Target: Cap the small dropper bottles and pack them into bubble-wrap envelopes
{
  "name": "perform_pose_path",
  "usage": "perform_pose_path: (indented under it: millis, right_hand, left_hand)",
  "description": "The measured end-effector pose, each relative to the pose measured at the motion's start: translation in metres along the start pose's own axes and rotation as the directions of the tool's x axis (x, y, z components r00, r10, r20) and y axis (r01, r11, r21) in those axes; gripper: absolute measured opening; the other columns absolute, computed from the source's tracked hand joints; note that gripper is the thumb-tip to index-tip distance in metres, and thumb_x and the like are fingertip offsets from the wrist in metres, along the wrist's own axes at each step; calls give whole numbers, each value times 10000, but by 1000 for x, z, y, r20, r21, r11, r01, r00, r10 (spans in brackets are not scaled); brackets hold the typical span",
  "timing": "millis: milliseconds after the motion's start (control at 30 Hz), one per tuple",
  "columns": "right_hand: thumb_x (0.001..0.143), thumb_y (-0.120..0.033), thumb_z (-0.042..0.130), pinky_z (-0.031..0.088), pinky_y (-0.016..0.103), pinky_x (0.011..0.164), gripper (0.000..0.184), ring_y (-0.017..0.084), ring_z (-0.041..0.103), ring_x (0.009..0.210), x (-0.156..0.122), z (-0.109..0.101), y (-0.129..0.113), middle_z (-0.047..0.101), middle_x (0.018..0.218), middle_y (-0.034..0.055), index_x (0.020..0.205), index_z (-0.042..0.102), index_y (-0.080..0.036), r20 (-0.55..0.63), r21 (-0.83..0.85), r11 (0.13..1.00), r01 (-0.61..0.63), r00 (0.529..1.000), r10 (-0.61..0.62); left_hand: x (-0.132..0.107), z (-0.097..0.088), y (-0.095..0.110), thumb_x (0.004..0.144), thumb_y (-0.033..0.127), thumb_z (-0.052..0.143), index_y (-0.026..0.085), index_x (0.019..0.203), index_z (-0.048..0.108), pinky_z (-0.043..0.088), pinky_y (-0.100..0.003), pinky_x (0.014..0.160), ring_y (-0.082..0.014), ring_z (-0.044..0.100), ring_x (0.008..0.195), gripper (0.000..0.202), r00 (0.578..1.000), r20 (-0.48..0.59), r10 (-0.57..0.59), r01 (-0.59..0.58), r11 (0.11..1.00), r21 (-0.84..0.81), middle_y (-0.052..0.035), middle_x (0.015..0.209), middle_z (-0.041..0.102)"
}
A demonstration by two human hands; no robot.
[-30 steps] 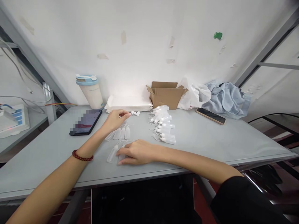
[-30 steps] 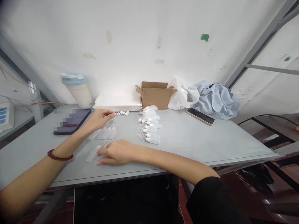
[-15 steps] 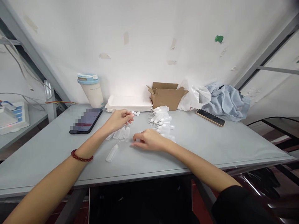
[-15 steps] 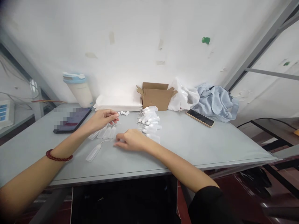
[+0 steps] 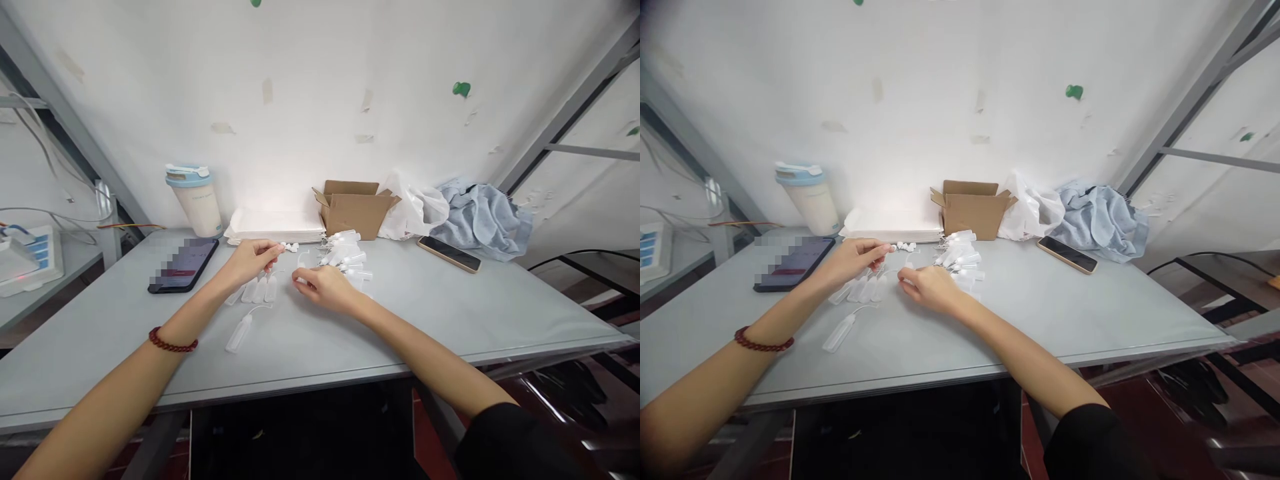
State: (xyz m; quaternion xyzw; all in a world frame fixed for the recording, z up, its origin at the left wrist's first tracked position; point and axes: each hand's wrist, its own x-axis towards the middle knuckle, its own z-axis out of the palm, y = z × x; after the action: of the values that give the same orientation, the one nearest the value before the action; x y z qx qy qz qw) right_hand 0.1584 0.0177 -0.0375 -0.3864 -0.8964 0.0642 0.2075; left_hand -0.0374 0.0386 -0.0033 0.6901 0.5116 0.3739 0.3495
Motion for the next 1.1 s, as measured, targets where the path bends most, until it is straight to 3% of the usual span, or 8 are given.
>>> perform_pose_path:
  millis: [267, 567, 867, 1000, 1100]
  right_hand:
    - [890, -217, 403, 294, 211, 587, 224, 104, 443, 593, 0, 6, 3, 574, 768, 36, 981, 604, -175, -66, 11, 997, 71, 995, -70]
    - [818, -150, 427, 327, 216, 617, 189, 101, 447, 592, -1, 5, 2, 555, 777, 13, 941, 567, -176, -46, 189, 979, 70, 997, -63]
    - [794, -169, 366, 285, 235, 599, 140, 113, 371, 589, -1, -1, -1, 455, 689, -22, 841, 496, -192, -47, 310, 950, 26, 999, -12]
    - [803, -178, 323, 303, 232, 591, 124, 110, 378, 590, 0, -6, -2, 426, 657, -38, 813, 443, -208, -30, 566, 822, -66, 995, 100]
    - [791, -204, 334, 313, 215, 541, 76, 102, 361, 564, 2, -7, -3, 409, 649, -44, 806, 407, -219, 34, 797, 586, -145, 980, 195]
  left_hand:
    - [-3, 4, 0, 767, 470, 586, 153, 887, 684, 485, -287, 663, -139, 569, 669, 353, 985, 170, -16, 26, 998, -58, -41, 803, 644]
    - [-3, 4, 2, 724, 428, 655, 175, 891, 698, 508, -342, 806, -182, 624, 823, 307, 982, 181, 58, -30, 988, -151, -73, 1017, 682]
    - [-8, 4, 14, 712, 403, 660, 181, 878, 719, 504, -350, 811, -198, 630, 818, 283, 982, 187, 26, -7, 994, -105, -57, 888, 709]
    - [-8, 3, 13, 705, 407, 665, 186, 828, 715, 502, -362, 814, -195, 628, 807, 258, 977, 209, 46, -18, 991, -134, -63, 915, 701]
    - [-7, 3, 10, 691, 409, 682, 182, 823, 709, 498, -377, 828, -202, 630, 817, 263, 979, 200, 39, -8, 988, -154, -72, 938, 696]
